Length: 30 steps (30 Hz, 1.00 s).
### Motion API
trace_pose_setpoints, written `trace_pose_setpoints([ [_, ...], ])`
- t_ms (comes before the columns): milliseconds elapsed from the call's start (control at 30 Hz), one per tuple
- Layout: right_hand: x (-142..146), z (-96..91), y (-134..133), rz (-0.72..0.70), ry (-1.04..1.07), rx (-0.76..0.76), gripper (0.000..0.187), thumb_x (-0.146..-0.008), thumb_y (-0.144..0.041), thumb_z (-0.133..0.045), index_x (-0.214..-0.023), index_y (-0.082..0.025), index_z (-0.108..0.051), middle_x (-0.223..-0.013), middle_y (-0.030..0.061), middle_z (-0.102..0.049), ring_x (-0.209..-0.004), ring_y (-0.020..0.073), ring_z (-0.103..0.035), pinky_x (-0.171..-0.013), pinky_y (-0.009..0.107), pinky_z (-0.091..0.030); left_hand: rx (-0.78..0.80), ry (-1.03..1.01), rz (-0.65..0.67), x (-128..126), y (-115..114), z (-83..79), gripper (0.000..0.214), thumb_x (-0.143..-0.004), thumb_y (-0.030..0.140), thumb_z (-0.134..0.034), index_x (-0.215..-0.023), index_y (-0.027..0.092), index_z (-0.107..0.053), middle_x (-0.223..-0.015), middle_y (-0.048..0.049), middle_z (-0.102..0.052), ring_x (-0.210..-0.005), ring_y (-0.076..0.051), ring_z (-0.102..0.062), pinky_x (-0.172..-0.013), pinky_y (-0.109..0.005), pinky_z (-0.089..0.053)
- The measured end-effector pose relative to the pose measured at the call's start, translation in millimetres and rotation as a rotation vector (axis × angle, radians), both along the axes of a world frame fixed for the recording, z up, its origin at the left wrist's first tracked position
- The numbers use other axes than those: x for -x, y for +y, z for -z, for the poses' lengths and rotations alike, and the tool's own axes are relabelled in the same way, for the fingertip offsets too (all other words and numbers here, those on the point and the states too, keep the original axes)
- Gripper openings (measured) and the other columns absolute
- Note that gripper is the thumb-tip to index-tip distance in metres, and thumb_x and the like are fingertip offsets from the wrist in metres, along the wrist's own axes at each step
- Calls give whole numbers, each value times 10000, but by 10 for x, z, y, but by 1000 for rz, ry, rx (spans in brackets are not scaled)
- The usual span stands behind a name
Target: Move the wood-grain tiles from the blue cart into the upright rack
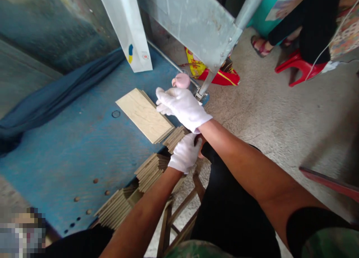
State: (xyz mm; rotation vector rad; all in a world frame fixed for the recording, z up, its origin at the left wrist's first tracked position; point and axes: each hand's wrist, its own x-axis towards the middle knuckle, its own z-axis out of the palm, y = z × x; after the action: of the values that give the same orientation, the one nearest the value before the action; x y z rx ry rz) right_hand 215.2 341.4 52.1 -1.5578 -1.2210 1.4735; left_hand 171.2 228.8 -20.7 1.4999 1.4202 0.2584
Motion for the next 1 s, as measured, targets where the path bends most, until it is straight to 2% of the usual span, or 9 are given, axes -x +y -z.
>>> trace_pose_setpoints([
  [100, 0, 148, 4, -66, -170, 8, 351, -983, -452, -500, -800, -172, -605, -681, 12, -667, -623, 103, -629, -613, 207, -493, 14, -28, -132, 233, -87, 106, 320, -910, 304, -555, -1193, 224, -682, -1166, -46, -739, -1092, -194, -684, -991, -278, -502],
  [200, 14, 253, -8, -226, -393, -10, 371, -991, -435, -462, -789, -172, -629, -747, 37, -700, -676, 119, -632, -612, 213, -442, 22, 60, -400, 672, -93, 231, 389, -924, 318, -519, -1252, 147, -639, -1212, -108, -717, -1106, -199, -682, -1020, -302, -496],
  [267, 43, 306, -26, -359, -569, -4, 395, -992, -432, -439, -791, -167, -651, -806, 66, -722, -740, 143, -645, -631, 229, -418, 25, 85, -641, 980, -24, 283, 414, -896, 331, -562, -1257, 142, -632, -1238, -110, -703, -1129, -191, -669, -1037, -283, -479],
  [333, 85, 373, -45, -475, -737, 25, 399, -991, -426, -426, -846, -155, -681, -891, 107, -740, -836, 179, -666, -671, 252, -412, 59, 105, -743, 1224, 81, 321, 485, -873, 320, -580, -1311, 113, -585, -1298, -135, -665, -1177, -196, -642, -1051, -277, -462],
  [467, 177, 578, -71, -564, -915, 119, 393, -985, -404, -420, -1023, -129, -698, -1098, 181, -722, -1032, 240, -668, -757, 279, -422, 166, 72, -706, 1422, 262, 449, 464, -799, 334, -643, -1210, 121, -654, -1199, -140, -711, -1086, -241, -680, -962, -318, -516],
  [567, 233, 728, -79, -536, -911, 198, 381, -981, -384, -425, -1097, -128, -683, -1170, 192, -698, -1107, 246, -648, -793, 273, -426, 225, 4, -656, 1381, 324, 587, 342, -762, 333, -649, -1047, 158, -720, -986, -94, -767, -914, -233, -717, -827, -310, -554],
  [667, 285, 808, -84, -527, -896, 231, 370, -978, -370, -435, -1115, -127, -679, -1172, 186, -699, -1114, 242, -647, -795, 266, -427, 251, -63, -645, 1317, 355, 684, 342, -759, 339, -631, -1033, 155, -720, -935, -89, -771, -859, -215, -715, -741, -277, -555],
  [867, 364, 853, -53, -507, -879, 262, 399, -969, -376, -454, -1144, -91, -673, -1217, 213, -676, -1133, 259, -634, -804, 275, -427, 284, -169, -666, 1313, 393, 673, 374, -768, 335, -643, -1077, 133, -701, -976, -105, -768, -831, -190, -715, -686, -244, -558],
  [1000, 367, 911, -28, -483, -855, 275, 384, -954, -380, -483, -1090, -90, -695, -1142, 193, -706, -1036, 239, -654, -760, 269, -416, 307, -216, -668, 1325, 414, 644, 360, -792, 321, -638, -1089, 126, -700, -976, -105, -767, -783, -178, -715, -663, -240, -567],
])
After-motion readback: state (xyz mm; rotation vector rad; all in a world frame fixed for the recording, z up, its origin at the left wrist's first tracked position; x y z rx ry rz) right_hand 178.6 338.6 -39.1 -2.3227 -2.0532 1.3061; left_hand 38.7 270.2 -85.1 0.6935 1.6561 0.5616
